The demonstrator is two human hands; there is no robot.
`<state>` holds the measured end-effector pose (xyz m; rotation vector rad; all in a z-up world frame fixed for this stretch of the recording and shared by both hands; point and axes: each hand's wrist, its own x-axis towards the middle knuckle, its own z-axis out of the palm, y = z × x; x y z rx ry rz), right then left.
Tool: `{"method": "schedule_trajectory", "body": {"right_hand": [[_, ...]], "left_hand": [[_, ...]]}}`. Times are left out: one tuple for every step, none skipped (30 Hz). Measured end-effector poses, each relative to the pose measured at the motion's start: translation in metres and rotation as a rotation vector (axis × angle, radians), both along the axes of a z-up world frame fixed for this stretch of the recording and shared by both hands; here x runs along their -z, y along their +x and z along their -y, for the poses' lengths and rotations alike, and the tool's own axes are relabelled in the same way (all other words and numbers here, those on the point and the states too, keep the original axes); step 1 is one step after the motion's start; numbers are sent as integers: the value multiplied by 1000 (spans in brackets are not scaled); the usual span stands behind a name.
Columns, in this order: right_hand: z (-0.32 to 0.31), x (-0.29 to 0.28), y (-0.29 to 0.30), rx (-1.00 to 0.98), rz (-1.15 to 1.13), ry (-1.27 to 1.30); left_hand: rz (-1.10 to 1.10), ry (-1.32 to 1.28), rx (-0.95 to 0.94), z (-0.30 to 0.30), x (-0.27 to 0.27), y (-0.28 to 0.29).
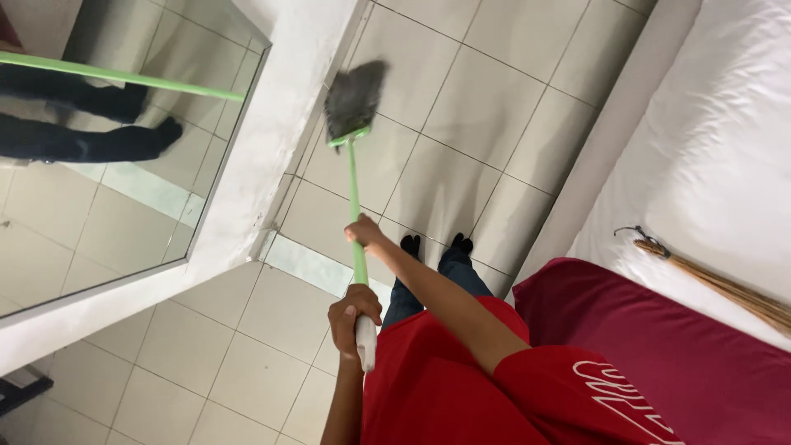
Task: The person mops a tiled floor in a bedroom using a green-handled mop. They move the mop back and forth along the side of a bed with white and red bedding, cleaning the area between the bed and a wall with a mirror.
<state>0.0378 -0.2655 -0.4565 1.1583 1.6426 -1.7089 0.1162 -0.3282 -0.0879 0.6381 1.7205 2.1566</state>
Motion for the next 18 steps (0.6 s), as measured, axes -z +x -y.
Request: {"method": "schedule_trajectory", "body": {"right_hand": [[2, -36, 0, -8, -2, 2], [4, -71, 0, 33, 43, -63], [5, -106, 1, 79, 88, -128], [14, -117, 3, 77, 87, -126], [21, -127, 6, 85, 121, -139], [28, -138, 10, 94, 156, -152], [26, -155, 14, 100, 157, -148], [25, -172, 19, 187, 171, -210], [26, -189, 24, 275, 184, -275], [23, -197, 30, 283, 185, -273], [17, -205, 35, 300, 194, -254], [12, -214, 39, 316, 203, -235], [7, -214, 44, 333, 202, -227], [2, -214, 49, 408, 185, -227], [-4, -213, 56, 485, 169, -225], [-11, -216, 62, 505, 171, -216], [-19, -220, 66, 592, 174, -250], [-27, -224, 71, 679, 174, -284]], "left_hand": [[-2, 2, -8, 7, 0, 2], [-27, -24, -13, 14, 0, 4], [-52, -49, -12, 20, 1, 7], [-53, -47, -14, 22, -16, 4], [8, -37, -37, 23, -34, 1], [71, -28, -59, 24, -52, -1], [72, -23, -53, 31, -52, -5], [27, 55, 35, 39, -51, -9], [-17, 130, 124, 47, -51, -13], [-14, 133, 131, 53, -51, -15], [-4, 145, 209, 57, -50, -18], [5, 157, 287, 61, -49, -22], [8, 166, 303, 59, -48, -25], [19, 179, 356, 57, -47, -28], [32, 194, 411, 54, -45, -30], [38, 205, 429, 47, -45, -32], [67, 231, 458, 40, -45, -35], [96, 256, 487, 32, -46, -38]]}}
